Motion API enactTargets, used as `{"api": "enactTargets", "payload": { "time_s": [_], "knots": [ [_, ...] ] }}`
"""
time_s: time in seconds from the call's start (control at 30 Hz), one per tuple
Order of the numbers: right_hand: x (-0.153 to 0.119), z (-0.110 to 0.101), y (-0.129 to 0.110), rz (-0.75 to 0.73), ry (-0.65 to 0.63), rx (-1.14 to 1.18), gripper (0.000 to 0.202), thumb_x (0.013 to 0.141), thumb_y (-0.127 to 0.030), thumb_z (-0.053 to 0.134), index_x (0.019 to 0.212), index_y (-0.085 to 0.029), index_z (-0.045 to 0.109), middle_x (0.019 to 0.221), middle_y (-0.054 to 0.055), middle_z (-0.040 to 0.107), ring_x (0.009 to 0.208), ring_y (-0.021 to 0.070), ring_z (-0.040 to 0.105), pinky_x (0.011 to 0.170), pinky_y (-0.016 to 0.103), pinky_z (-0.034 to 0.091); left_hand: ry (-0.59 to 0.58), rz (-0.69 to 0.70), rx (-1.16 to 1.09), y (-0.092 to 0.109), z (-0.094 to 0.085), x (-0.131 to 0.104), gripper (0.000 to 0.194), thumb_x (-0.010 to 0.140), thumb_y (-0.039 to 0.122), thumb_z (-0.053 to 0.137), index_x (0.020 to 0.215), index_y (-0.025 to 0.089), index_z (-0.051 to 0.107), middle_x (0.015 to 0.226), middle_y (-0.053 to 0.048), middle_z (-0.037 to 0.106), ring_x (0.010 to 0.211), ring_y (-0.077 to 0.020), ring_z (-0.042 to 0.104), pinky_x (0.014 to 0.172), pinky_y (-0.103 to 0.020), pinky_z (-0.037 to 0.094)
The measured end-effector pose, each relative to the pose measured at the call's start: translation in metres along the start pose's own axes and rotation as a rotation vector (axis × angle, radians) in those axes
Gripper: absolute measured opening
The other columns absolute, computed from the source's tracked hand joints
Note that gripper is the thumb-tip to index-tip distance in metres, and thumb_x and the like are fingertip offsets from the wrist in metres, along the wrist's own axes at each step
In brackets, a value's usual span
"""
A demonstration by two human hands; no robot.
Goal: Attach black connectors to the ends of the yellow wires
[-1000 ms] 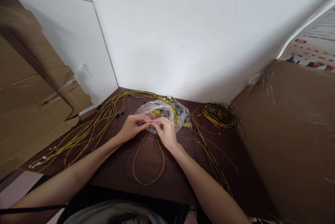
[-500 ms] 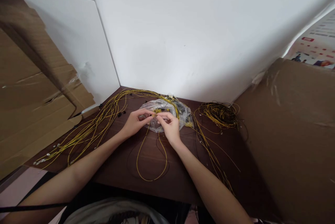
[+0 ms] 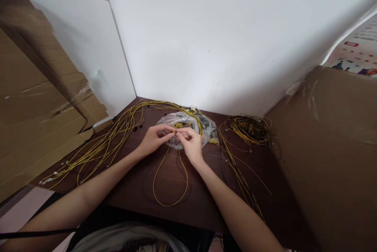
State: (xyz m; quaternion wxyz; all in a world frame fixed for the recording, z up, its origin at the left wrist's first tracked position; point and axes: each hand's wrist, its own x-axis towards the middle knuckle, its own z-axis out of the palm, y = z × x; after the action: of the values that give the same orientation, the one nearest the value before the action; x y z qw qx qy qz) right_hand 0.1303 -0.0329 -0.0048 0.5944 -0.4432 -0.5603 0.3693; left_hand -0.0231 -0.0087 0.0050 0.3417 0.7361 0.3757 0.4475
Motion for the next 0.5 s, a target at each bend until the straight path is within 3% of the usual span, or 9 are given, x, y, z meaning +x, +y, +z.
{"api": "enactTargets", "payload": {
  "time_s": [0.23, 0.5],
  "knots": [
    [-0.0023, 0.0009, 0.0002, -0.061, 0.018, -0.025, 0.017, 0.072, -0.026, 0.064, 0.087, -0.017, 0.064, 0.081, 0.005, 0.067, 0.071, 0.0164, 0.062, 0.068, 0.03, 0.051, -0.011, 0.025, 0.038, 0.0028, -0.0011, -0.001, 0.017, 0.077, 0.025, 0.06, 0.088, 0.016, 0.068, 0.085, -0.005, 0.066, 0.07, -0.0126, 0.057, 0.054, -0.02, 0.041],
    [-0.004, 0.0004, -0.0005, -0.145, 0.009, -0.137, 0.013, 0.075, -0.027, 0.061, 0.085, -0.018, 0.063, 0.08, 0.004, 0.065, 0.07, 0.0153, 0.06, 0.068, 0.03, 0.05, -0.011, 0.144, 0.104, 0.0019, -0.0019, -0.0024, 0.015, 0.078, 0.023, 0.059, 0.089, 0.016, 0.067, 0.081, -0.004, 0.063, 0.06, -0.0095, 0.05, 0.055, -0.021, 0.04]
  ]
}}
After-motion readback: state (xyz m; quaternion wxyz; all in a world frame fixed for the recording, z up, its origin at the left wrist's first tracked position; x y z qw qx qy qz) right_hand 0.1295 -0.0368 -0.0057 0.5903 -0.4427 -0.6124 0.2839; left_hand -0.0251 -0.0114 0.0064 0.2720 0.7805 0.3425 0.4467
